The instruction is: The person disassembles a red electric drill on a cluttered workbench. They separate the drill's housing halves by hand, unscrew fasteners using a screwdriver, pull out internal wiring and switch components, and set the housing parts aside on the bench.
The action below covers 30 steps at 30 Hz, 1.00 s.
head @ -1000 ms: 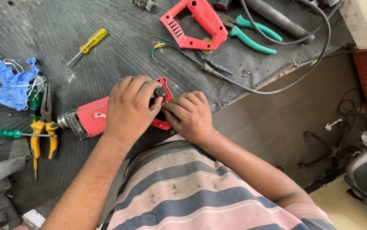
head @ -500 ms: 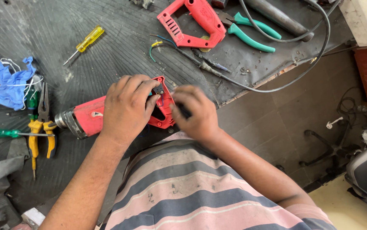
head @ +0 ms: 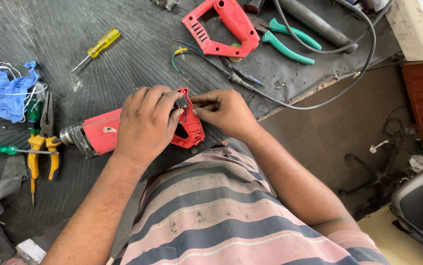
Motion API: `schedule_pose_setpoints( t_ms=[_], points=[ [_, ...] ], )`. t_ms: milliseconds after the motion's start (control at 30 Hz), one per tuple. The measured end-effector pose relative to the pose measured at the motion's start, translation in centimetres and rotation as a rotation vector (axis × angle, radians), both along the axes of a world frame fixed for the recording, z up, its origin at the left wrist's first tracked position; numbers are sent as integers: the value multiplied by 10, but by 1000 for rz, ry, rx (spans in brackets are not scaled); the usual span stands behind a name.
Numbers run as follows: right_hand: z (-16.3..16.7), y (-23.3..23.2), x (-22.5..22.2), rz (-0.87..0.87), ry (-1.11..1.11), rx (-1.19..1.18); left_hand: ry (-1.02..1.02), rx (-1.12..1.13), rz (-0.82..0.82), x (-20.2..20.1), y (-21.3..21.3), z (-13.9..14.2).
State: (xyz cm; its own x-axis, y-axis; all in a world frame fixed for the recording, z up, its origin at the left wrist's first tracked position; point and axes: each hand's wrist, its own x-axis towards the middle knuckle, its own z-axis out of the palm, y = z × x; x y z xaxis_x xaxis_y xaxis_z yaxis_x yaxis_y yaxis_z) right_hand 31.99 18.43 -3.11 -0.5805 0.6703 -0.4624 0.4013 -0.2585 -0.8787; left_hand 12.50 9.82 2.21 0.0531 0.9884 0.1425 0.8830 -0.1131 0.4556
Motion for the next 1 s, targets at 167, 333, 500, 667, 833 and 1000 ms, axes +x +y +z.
schedule_pose_setpoints(
  t_ms=[167, 333, 500, 667, 833, 1000],
  points=[
    [3, -2, -1, -9, -52, 54, 18, -19, 1, 0, 1, 1],
    [3, 0, -2, -8, -55, 26, 23, 8, -8, 1, 1, 1],
    [2, 0, -1, -11, -40, -4, 36, -2, -5, 2, 0, 0],
    [0, 0, -1, -10, -45, -16, 93, 45, -19, 2, 1, -1],
    [1, 0, -2, 11, -79, -10, 160, 89, -8, 5, 0, -2],
    [5, -2, -5, 42, -113, 122, 155, 91, -12, 5, -1, -3]
  ],
)
